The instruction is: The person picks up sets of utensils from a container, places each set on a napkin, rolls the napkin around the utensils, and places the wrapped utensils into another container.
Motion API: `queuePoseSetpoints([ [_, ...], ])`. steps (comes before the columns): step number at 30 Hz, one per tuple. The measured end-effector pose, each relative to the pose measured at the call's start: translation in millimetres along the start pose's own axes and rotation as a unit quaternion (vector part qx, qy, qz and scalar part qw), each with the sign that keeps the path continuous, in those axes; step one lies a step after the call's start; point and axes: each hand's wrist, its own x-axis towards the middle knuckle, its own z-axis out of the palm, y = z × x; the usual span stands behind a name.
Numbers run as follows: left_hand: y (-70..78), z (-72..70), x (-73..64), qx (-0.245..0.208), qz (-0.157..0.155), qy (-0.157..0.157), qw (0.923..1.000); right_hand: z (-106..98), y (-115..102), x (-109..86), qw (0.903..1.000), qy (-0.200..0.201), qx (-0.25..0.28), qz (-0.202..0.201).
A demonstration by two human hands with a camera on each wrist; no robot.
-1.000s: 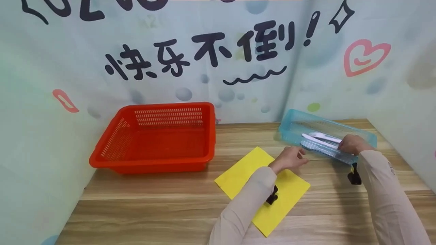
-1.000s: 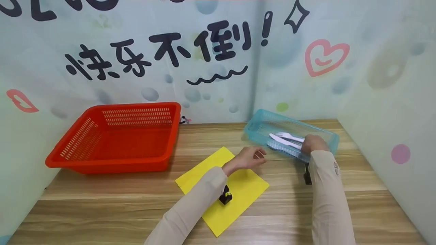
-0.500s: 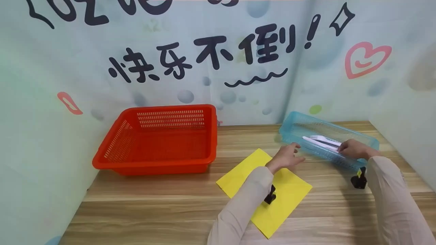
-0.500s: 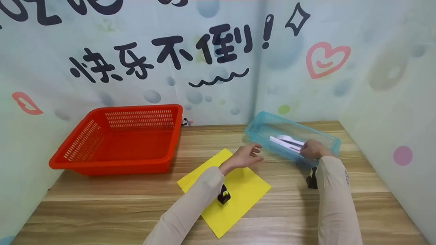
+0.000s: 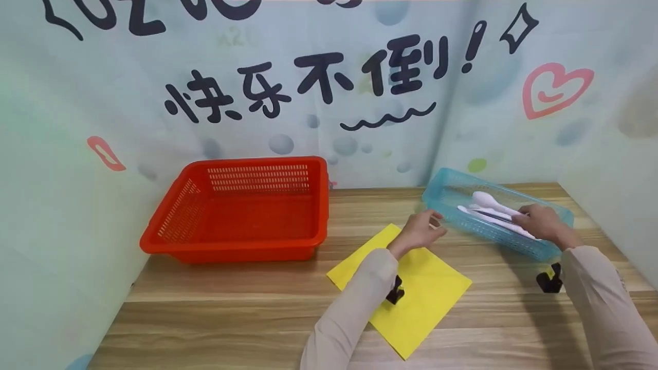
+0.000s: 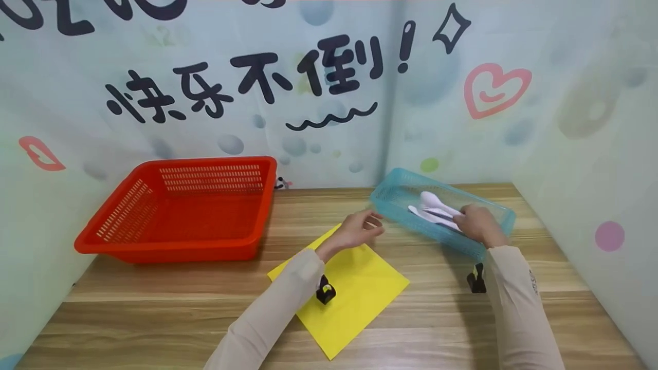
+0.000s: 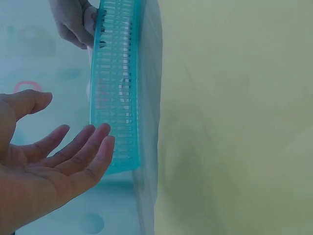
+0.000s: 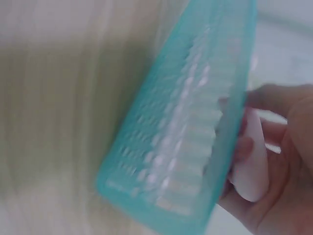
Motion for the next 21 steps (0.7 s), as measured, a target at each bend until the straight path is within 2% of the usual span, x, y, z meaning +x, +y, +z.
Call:
queuePoseSetpoints([
  [3,1.6,-5.4,-2.2,-0.022,-0.002,0.015,0.9996,-0.8,-11.9,-3.8,0.9988,0.044,0.018,-0.010],
  [6,2.8,-9.7,-3.7,-0.026,0.009,0.029,0.9992,3.1,-26.4,-6.6,0.9945,0.063,0.081,-0.017],
  [11,6.6,-17.0,-9.6,-0.027,0.023,0.035,0.9988,16.8,-55.3,-8.1,0.9763,0.075,0.197,-0.049],
  [15,11.7,-21.5,-17.2,-0.058,0.024,0.033,0.9975,25.4,-82.7,-11.8,0.9534,0.070,0.287,-0.060],
  [21,18.5,-24.6,-29.2,-0.100,0.016,0.024,0.9946,38.0,-124.4,-19.7,0.8985,0.063,0.430,-0.059],
])
